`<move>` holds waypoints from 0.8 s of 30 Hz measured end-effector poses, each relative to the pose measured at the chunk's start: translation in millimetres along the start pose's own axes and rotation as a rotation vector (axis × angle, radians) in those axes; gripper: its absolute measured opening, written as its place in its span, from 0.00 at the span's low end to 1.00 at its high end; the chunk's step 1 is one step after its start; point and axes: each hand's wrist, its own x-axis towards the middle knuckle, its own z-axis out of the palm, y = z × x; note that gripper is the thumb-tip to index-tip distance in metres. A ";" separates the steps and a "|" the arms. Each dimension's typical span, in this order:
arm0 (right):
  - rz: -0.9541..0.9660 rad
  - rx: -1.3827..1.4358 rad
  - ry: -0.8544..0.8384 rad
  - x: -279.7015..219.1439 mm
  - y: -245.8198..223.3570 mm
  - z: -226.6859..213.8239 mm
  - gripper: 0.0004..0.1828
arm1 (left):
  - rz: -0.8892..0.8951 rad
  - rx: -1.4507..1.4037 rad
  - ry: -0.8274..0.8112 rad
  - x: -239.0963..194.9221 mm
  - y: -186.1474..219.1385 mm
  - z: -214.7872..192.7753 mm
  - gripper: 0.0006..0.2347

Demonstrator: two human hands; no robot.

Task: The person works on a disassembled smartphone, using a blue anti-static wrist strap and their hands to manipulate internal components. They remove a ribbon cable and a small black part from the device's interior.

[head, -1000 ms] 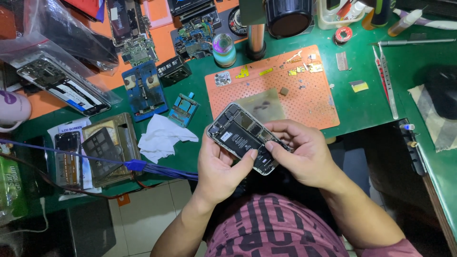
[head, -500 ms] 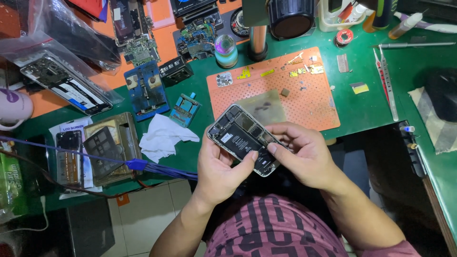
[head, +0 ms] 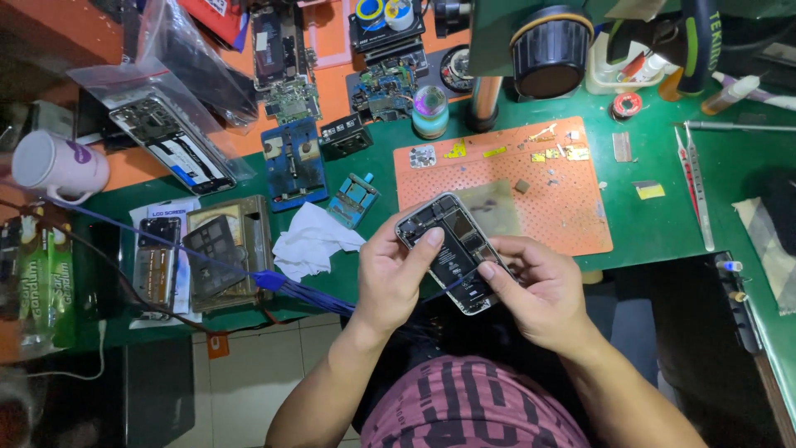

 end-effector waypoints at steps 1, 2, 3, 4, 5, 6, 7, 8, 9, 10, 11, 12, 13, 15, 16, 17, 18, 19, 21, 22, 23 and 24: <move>-0.005 0.001 -0.007 -0.5 1.9 0.0 0.13 | 0.008 0.001 0.004 -0.5 0.1 0.1 0.10; -0.016 0.001 0.002 -0.9 3.9 0.0 0.12 | -0.021 -0.027 0.014 -0.6 0.0 0.3 0.09; -0.027 0.001 0.011 -1.2 6.0 -0.2 0.12 | -0.051 -0.056 0.023 -0.6 -0.3 0.6 0.08; -0.031 0.001 0.007 -1.5 7.1 -0.1 0.12 | -0.045 -0.056 0.025 -0.9 -1.7 0.8 0.08; -0.028 0.002 0.010 -1.8 8.3 0.0 0.12 | -0.065 -0.080 0.036 -1.1 -3.3 1.1 0.08; -0.025 0.003 0.014 -2.2 9.4 -0.2 0.12 | -0.087 -0.104 0.045 -1.3 -5.1 1.5 0.08; -0.029 0.001 0.011 -1.8 8.0 1.4 0.12 | -0.082 -0.106 0.046 -0.6 -6.7 1.6 0.08; -0.036 -0.001 0.023 -1.9 6.8 2.9 0.12 | -0.094 -0.131 0.051 -0.4 -8.3 1.6 0.08; -0.044 -0.003 0.034 -2.1 5.5 4.5 0.12 | -0.106 -0.157 0.056 -0.2 -9.9 1.6 0.09; -0.049 -0.003 0.031 -2.2 6.2 4.4 0.12 | -0.100 -0.157 0.056 1.1 -9.5 2.6 0.09; -0.055 -0.014 0.032 -2.4 6.7 4.3 0.12 | -0.102 -0.176 0.054 2.4 -8.9 3.7 0.10; -0.060 -0.024 0.033 -3.0 7.5 4.5 0.12 | -0.103 -0.195 0.051 3.3 -8.3 4.5 0.11; -0.066 -0.023 0.030 -5.2 5.3 6.0 0.12 | -0.097 -0.194 0.051 3.5 -4.1 4.5 0.11; -0.047 -0.184 0.008 -9.0 1.2 9.1 0.12 | -0.190 -0.023 -0.078 4.5 4.4 4.6 0.09; -0.050 -0.184 0.008 -9.6 -1.6 10.7 0.12 | -0.187 -0.022 -0.080 4.0 0.6 3.8 0.09; -0.048 -0.212 0.007 -10.0 -4.3 12.3 0.12 | -0.246 -0.090 -0.053 3.5 -3.3 3.1 0.10; -0.047 -0.241 0.006 -10.2 -7.0 13.7 0.12 | -0.305 -0.158 -0.026 3.5 -7.3 2.5 0.12; -0.050 -0.240 0.006 -10.1 -9.7 15.1 0.12 | -0.302 -0.157 -0.027 2.8 -6.7 2.0 0.12; -0.048 -0.152 -0.010 -9.9 -15.0 18.0 0.15 | -0.268 -0.215 -0.095 1.4 -5.7 0.5 0.12; -0.050 -0.151 -0.012 -8.7 -15.1 16.4 0.15 | -0.266 -0.214 -0.094 1.7 -4.6 1.0 0.12; -0.027 -0.139 -0.046 -7.4 -15.2 14.8 0.19 | -0.269 -0.204 -0.097 2.1 -3.6 1.5 0.12; -0.005 -0.127 -0.081 -5.8 -15.2 13.3 0.24 | -0.272 -0.193 -0.100 2.6 -2.4 1.8 0.11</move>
